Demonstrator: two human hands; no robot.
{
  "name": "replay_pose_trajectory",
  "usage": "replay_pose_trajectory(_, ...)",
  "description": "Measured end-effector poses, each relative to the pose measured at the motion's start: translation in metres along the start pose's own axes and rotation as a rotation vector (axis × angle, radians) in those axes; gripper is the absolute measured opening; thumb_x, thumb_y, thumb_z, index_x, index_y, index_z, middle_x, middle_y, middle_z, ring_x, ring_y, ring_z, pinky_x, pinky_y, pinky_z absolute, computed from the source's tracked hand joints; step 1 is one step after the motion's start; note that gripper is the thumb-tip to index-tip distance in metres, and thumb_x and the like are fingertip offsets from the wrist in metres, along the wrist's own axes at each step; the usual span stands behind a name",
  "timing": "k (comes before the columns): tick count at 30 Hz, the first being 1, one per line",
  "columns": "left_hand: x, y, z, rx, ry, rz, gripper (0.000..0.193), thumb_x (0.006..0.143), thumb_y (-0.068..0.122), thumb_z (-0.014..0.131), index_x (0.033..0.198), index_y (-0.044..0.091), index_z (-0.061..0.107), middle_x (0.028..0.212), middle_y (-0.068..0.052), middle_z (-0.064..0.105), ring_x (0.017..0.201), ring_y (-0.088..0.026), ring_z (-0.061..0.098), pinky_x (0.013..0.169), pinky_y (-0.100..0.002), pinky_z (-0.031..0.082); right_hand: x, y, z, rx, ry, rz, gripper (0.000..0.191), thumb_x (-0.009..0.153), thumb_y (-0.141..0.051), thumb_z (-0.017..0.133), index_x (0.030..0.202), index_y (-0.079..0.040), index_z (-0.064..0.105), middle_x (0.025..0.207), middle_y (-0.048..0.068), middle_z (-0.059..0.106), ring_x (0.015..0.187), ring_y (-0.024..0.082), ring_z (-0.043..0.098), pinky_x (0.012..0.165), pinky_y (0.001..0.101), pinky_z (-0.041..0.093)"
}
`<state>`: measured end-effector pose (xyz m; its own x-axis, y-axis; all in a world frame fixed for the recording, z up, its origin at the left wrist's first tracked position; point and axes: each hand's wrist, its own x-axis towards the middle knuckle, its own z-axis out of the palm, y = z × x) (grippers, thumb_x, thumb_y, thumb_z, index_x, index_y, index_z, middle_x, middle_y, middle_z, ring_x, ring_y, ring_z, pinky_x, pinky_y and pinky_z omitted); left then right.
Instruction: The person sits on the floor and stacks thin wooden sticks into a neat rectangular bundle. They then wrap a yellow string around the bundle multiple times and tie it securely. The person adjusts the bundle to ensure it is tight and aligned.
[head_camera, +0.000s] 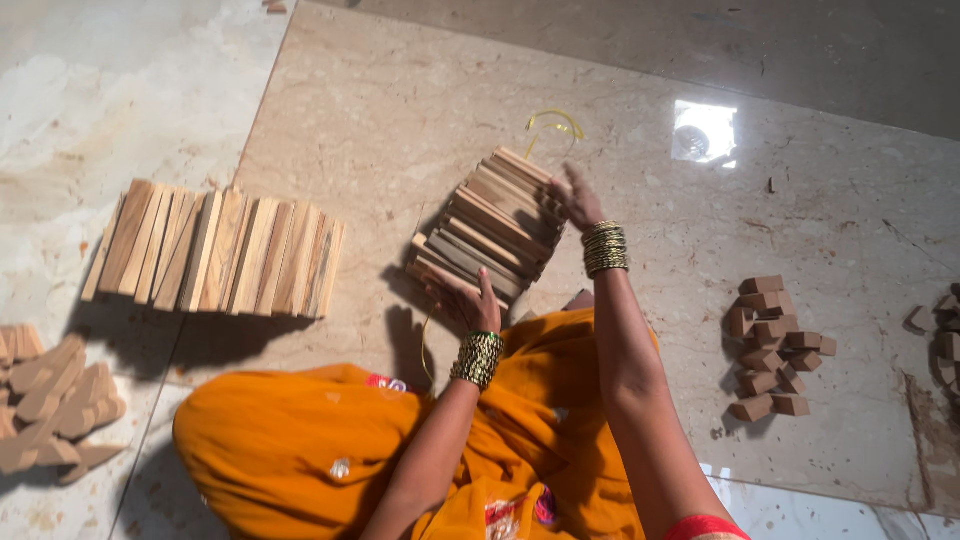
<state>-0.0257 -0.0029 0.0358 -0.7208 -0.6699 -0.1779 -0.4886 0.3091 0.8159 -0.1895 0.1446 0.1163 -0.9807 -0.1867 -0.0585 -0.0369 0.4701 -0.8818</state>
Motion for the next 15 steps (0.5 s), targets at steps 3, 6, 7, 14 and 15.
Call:
replay_pose_trajectory(3, 0.015, 0.011, -0.002, -0.040, 0.000, 0.030, 0.106, 0.095, 0.065, 0.053, 0.164, 0.009, -0.005, 0.172, -0.022, -0.007, 0.159, -0.041, 0.000, 0.124, -0.059, 0.005, 0.009, -0.002, -0.011, 0.038, 0.138, 0.021, 0.072, 0.103, -0.047, 0.054, 0.157, -0.004, 0.033, 0.151, 0.022, 0.051, 0.136, 0.030, 0.056, 0.113, 0.0391, 0.043)
replay_pose_trajectory(6, -0.002, -0.028, -0.030, -0.038, 0.025, 0.129, 0.103, 0.096, 0.063, 0.054, 0.165, 0.009, -0.001, 0.173, -0.024, -0.002, 0.160, -0.042, 0.005, 0.125, -0.060, 0.008, -0.033, 0.008, 0.000, -0.073, 0.242, 0.019, 0.066, 0.107, -0.044, 0.054, 0.156, -0.004, 0.039, 0.151, 0.023, 0.055, 0.140, 0.031, 0.055, 0.117, 0.0397, 0.040)
replay_pose_trajectory(7, 0.002, -0.040, -0.036, -0.024, 0.036, 0.171, 0.101, 0.097, 0.062, 0.054, 0.166, 0.009, 0.002, 0.173, -0.024, 0.001, 0.160, -0.042, 0.007, 0.126, -0.060, 0.010, -0.038, 0.015, 0.008, -0.022, 0.228, -0.028, 0.066, 0.108, -0.043, 0.054, 0.156, -0.002, 0.037, 0.153, 0.024, 0.051, 0.141, 0.032, 0.053, 0.118, 0.0407, 0.040)
replay_pose_trajectory(14, 0.072, -0.098, -0.123, 0.116, 0.143, 0.353, 0.104, 0.089, 0.042, 0.073, 0.165, 0.006, 0.010, 0.171, -0.025, 0.011, 0.158, -0.044, 0.012, 0.124, -0.062, 0.009, -0.037, 0.023, 0.078, 0.160, 0.130, -0.189, 0.059, 0.108, -0.030, 0.058, 0.155, 0.000, 0.038, 0.149, 0.023, 0.054, 0.138, 0.031, 0.055, 0.114, 0.0403, 0.046)
replay_pose_trajectory(15, 0.081, -0.099, -0.142, 0.158, 0.164, 0.366, 0.104, 0.087, 0.039, 0.075, 0.164, 0.006, 0.012, 0.170, -0.024, 0.013, 0.157, -0.044, 0.013, 0.124, -0.062, 0.010, -0.038, 0.018, 0.089, 0.156, 0.102, -0.207, 0.058, 0.107, -0.028, 0.059, 0.155, -0.002, 0.039, 0.147, 0.022, 0.057, 0.136, 0.030, 0.057, 0.113, 0.0394, 0.048)
